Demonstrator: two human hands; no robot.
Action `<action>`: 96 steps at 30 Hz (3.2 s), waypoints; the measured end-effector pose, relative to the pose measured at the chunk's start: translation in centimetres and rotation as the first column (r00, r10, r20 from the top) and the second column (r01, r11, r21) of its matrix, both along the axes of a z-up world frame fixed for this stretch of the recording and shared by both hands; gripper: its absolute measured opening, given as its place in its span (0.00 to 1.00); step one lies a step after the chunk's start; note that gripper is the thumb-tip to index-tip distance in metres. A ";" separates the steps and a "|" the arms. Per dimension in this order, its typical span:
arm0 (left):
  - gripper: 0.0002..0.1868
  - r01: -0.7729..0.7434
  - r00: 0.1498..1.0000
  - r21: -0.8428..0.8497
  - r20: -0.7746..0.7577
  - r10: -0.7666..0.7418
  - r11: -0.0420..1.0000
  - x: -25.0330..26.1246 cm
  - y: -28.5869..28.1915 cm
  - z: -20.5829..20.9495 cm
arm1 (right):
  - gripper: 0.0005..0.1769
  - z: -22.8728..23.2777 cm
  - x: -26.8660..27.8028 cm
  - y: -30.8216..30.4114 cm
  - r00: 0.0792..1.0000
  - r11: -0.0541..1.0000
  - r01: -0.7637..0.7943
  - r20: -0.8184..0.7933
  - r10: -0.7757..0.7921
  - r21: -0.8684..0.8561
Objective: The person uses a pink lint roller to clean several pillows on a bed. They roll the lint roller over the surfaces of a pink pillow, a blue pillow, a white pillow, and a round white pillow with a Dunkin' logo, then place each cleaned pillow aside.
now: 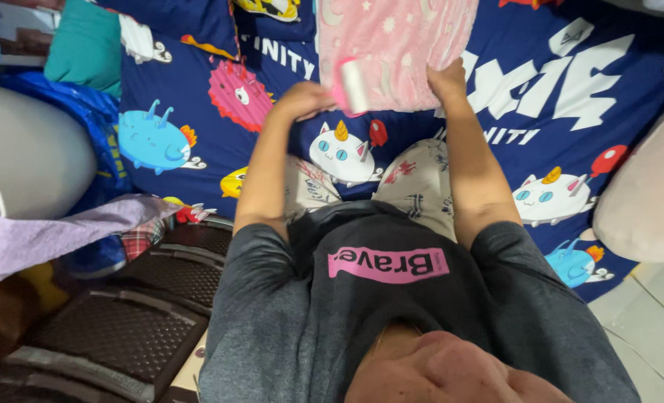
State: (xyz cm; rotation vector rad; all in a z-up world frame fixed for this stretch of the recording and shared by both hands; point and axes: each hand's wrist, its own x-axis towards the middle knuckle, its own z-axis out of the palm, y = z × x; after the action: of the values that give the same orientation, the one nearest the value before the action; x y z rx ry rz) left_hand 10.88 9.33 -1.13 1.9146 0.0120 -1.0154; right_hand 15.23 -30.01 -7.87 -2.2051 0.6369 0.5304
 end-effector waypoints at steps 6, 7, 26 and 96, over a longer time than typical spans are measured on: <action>0.16 -0.428 0.902 -0.431 -0.149 0.405 0.794 -2.3 2.8 2.9 | 0.46 -1.5 -1.0 2.0 0.942 0.878 0.270 0.078 -0.325 0.396; 0.17 -0.443 0.886 -0.478 -0.101 0.453 0.758 -2.2 1.7 2.2 | 0.45 -1.5 -2.4 1.4 0.891 0.757 0.353 0.049 -0.451 0.550; 0.20 -0.705 0.541 -0.011 0.638 0.548 0.709 -4.6 6.9 -4.4 | 0.30 3.9 -4.3 11.7 0.737 -0.355 0.334 -0.476 -0.479 0.873; 0.36 0.296 0.582 0.125 0.762 -0.283 0.947 39.2 -31.6 27.3 | 0.75 36.6 27.7 -22.4 0.960 0.911 -0.133 0.178 0.217 -0.391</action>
State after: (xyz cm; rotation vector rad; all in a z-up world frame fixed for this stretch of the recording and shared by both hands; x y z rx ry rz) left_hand 50.07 -22.27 26.18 2.2411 -0.8415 -0.2863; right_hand 42.97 -52.39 28.71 -2.6576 0.4510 0.2616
